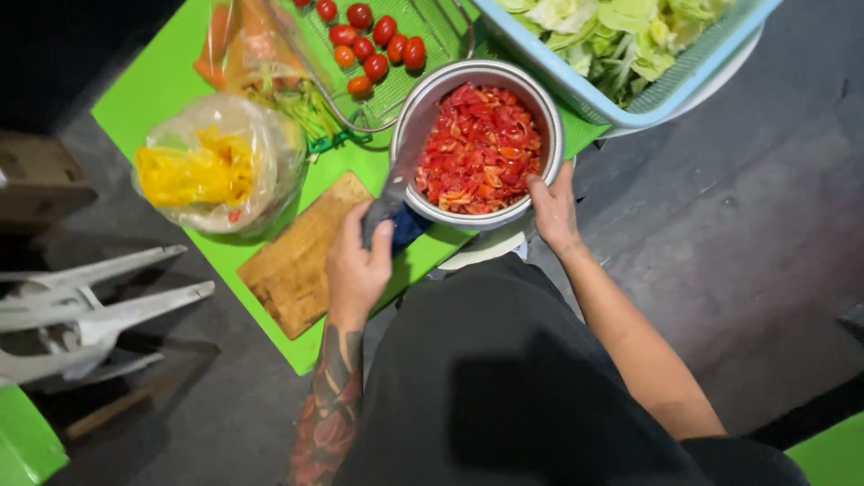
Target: The person chops cherry tomatoes on a wooden cutting board using a knife and transfers the pieces into a metal bowl. They also wipe the cutting board and table surface with a blue cloth between tasks.
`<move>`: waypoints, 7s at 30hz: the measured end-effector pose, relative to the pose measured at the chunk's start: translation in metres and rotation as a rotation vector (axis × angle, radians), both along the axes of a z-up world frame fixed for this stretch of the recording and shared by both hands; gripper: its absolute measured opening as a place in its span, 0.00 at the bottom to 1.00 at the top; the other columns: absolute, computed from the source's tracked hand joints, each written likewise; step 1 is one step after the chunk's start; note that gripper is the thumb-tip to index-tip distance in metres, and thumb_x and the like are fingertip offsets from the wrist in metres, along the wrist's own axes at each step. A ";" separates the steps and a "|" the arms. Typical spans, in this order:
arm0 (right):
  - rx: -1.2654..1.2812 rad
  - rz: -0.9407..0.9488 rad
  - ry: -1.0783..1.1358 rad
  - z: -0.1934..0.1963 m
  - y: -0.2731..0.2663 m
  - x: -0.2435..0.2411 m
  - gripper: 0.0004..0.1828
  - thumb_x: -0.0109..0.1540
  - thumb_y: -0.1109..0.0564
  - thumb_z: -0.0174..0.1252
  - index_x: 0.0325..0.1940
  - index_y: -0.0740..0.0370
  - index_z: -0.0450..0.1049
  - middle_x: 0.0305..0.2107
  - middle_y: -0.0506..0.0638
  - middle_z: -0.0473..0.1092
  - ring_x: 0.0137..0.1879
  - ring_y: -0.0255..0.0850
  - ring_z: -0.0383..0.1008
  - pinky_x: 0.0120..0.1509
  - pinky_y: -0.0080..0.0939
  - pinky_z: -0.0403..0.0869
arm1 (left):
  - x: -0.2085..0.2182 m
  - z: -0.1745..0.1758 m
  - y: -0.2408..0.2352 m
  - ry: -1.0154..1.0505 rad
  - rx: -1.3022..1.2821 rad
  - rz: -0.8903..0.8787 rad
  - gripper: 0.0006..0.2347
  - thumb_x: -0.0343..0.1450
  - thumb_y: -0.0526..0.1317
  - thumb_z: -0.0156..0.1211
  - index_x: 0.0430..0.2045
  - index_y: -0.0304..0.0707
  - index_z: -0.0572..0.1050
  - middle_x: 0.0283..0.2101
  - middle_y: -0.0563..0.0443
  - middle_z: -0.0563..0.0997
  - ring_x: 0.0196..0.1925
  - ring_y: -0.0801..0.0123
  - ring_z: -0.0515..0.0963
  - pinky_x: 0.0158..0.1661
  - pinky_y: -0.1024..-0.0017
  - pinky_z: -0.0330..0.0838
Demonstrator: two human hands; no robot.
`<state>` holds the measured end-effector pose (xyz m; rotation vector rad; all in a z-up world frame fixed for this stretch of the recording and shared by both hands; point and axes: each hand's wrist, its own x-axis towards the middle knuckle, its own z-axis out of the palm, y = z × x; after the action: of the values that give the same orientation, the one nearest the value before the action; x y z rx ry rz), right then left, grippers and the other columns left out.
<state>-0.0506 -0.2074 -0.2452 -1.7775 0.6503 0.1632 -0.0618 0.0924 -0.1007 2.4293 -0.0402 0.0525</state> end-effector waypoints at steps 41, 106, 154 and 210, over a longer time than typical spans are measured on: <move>-1.271 0.333 -0.379 -0.011 0.042 0.050 0.23 0.56 0.35 0.67 0.45 0.51 0.78 0.49 0.52 0.74 0.56 0.53 0.74 0.70 0.60 0.57 | -0.153 -0.269 0.286 0.192 0.230 1.099 0.21 0.76 0.55 0.57 0.54 0.38 0.73 0.51 0.34 0.75 0.52 0.32 0.77 0.49 0.42 0.68; -1.344 0.395 -0.074 -0.035 0.025 0.058 0.11 0.64 0.40 0.58 0.46 0.40 0.79 0.42 0.43 0.77 0.59 0.45 0.73 0.75 0.57 0.53 | -0.136 -0.183 0.272 0.442 -0.104 0.975 0.27 0.78 0.62 0.42 0.61 0.40 0.61 0.52 0.26 0.77 0.58 0.32 0.76 0.55 0.41 0.67; -1.353 0.403 -0.051 -0.036 0.027 0.060 0.14 0.63 0.38 0.58 0.46 0.42 0.80 0.41 0.44 0.77 0.59 0.45 0.73 0.75 0.56 0.52 | -0.137 -0.196 0.279 0.470 -0.109 0.982 0.27 0.77 0.64 0.42 0.62 0.44 0.60 0.52 0.30 0.78 0.57 0.34 0.77 0.55 0.41 0.66; -1.349 0.389 -0.159 0.026 0.066 0.055 0.12 0.55 0.46 0.52 0.32 0.53 0.76 0.28 0.53 0.78 0.39 0.57 0.78 0.47 0.62 0.68 | -0.135 -0.165 0.265 0.460 -0.055 0.957 0.28 0.81 0.59 0.47 0.61 0.28 0.61 0.49 0.14 0.76 0.45 0.13 0.74 0.38 0.29 0.65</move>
<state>0.0047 -0.1415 -0.2189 -3.1667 0.2442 -0.2259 -0.1965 0.3573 -0.2659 2.1304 1.2911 -0.0758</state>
